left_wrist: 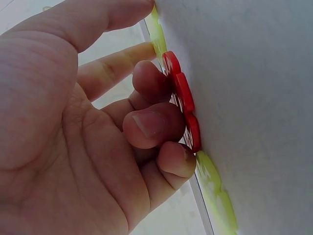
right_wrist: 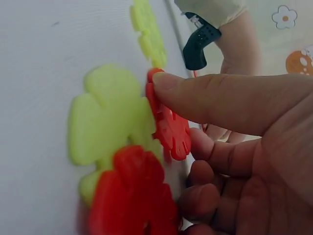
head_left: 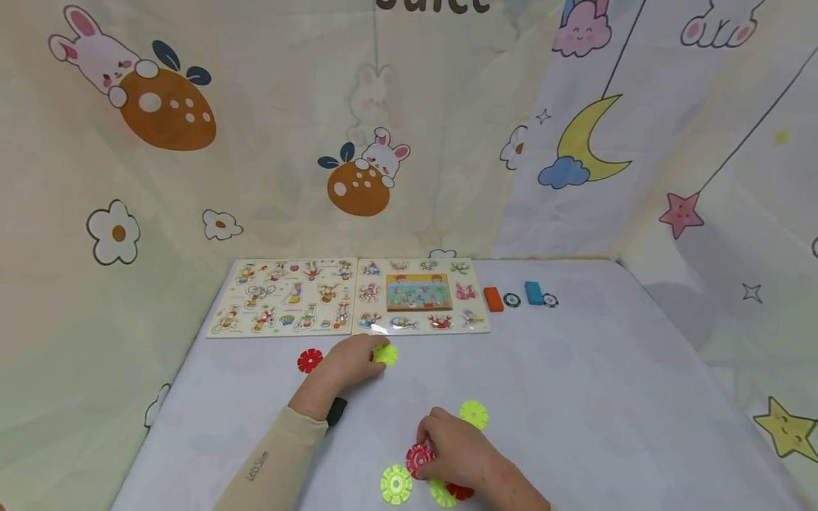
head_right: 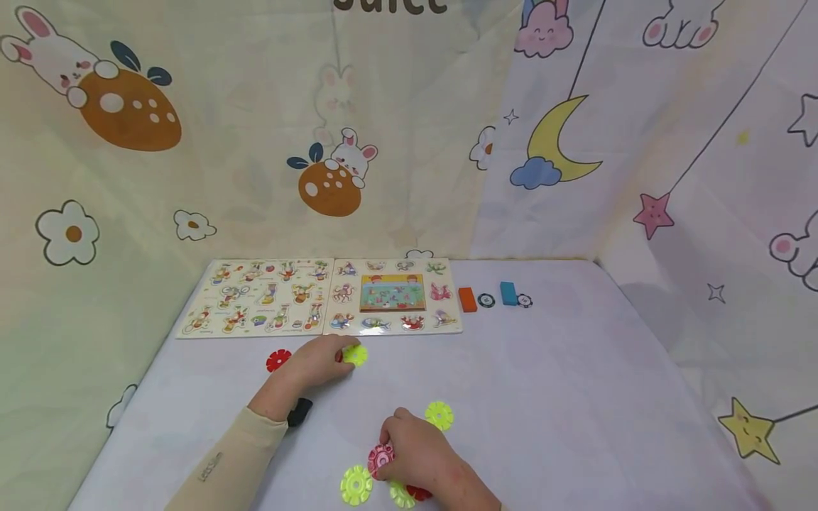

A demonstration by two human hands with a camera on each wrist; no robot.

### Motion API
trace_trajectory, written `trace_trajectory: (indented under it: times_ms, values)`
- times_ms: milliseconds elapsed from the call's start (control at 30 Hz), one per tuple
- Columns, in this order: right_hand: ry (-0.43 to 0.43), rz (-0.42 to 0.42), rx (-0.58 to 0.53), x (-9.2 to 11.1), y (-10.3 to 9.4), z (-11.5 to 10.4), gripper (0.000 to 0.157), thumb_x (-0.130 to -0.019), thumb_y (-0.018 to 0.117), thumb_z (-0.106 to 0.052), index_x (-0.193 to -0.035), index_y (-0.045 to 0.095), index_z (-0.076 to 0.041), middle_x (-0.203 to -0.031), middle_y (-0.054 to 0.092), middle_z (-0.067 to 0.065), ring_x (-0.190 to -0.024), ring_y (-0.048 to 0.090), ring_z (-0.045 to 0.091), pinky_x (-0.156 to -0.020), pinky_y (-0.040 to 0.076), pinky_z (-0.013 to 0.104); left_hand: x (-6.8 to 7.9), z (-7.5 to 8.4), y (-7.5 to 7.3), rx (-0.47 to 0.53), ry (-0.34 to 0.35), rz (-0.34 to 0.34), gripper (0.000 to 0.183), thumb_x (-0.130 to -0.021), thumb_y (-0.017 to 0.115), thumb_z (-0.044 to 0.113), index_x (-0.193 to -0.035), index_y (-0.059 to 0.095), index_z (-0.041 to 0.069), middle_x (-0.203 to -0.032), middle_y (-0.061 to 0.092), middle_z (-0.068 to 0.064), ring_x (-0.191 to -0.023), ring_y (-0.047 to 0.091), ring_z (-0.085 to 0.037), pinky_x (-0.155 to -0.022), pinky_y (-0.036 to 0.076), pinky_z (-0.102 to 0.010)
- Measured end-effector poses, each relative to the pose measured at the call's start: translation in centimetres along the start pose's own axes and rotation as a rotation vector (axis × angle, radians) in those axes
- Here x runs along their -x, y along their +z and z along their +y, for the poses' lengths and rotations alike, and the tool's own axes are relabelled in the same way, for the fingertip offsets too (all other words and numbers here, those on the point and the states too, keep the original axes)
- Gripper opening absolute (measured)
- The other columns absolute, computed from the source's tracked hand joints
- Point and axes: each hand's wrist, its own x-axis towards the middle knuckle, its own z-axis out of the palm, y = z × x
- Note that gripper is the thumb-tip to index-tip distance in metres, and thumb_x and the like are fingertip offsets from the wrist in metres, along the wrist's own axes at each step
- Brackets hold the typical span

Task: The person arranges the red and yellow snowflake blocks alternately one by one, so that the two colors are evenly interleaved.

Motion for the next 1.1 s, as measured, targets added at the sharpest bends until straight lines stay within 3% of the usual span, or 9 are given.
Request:
trace_trajectory:
  times_ms: [167,367,533,667,833,1100]
  values:
    - [0.025,-0.042,-0.091,0.2,-0.4,-0.4,0.031,-0.071,0.081,-0.034,-0.081,0.054,-0.024,-0.073,0.051,-0.008,-0.066,0.050,0.010,-0.056,0.045,0.026,-0.1,-0.1,0.1,0.001,-0.013,-0.016,0.047,-0.083,0.071,0.029,-0.127,0.059,0.017,-0.104,0.059,0.004,-0.087,0.049,-0.017,-0.082,0.043,-0.035]
    - [-0.063,-0.082,-0.216,0.8,-0.9,-0.2,0.021,-0.078,0.076,-0.024,-0.080,0.056,-0.023,-0.067,0.055,-0.006,-0.058,0.050,0.011,-0.052,0.043,0.024,-0.1,0.0,0.1,0.008,-0.017,-0.010,0.047,-0.082,0.072,0.029,-0.127,0.059,0.018,-0.104,0.059,0.004,-0.087,0.049,-0.017,-0.083,0.043,-0.036]
    - [-0.088,-0.150,-0.292,1.2,-1.9,-0.5,0.023,-0.080,0.074,-0.018,-0.096,0.061,-0.027,-0.081,0.057,-0.009,-0.071,0.054,0.011,-0.059,0.049,0.024,-0.1,-0.1,0.1,0.002,-0.012,-0.005,0.047,-0.082,0.072,0.029,-0.126,0.059,0.018,-0.104,0.059,0.004,-0.086,0.049,-0.017,-0.082,0.043,-0.036]
    - [-0.168,-0.176,-0.332,1.6,-2.8,-0.6,0.035,-0.082,0.072,-0.015,-0.112,0.063,-0.031,-0.095,0.057,-0.013,-0.086,0.053,0.008,-0.065,0.051,0.024,-0.1,-0.2,0.2,-0.012,-0.014,-0.004,0.048,-0.081,0.072,0.029,-0.126,0.060,0.018,-0.104,0.059,0.004,-0.087,0.049,-0.016,-0.082,0.043,-0.036]
    - [-0.264,-0.150,-0.427,1.8,-4.4,-0.6,0.039,-0.083,0.072,-0.018,-0.118,0.062,-0.034,-0.099,0.059,-0.011,-0.090,0.056,0.009,-0.066,0.052,0.024,-0.3,-0.3,0.3,-0.019,-0.016,-0.004,0.048,-0.081,0.073,0.030,-0.126,0.060,0.018,-0.104,0.060,0.004,-0.087,0.049,-0.016,-0.082,0.043,-0.036]
    - [-0.246,0.008,-0.522,0.8,-6.5,-1.3,0.044,-0.080,0.076,-0.021,-0.121,0.062,-0.031,-0.109,0.059,-0.006,-0.088,0.060,0.016,-0.070,0.052,0.027,-0.2,-0.2,0.3,-0.010,-0.032,-0.008,0.050,-0.080,0.073,0.032,-0.126,0.059,0.019,-0.106,0.059,0.004,-0.089,0.050,-0.016,-0.083,0.044,-0.038]
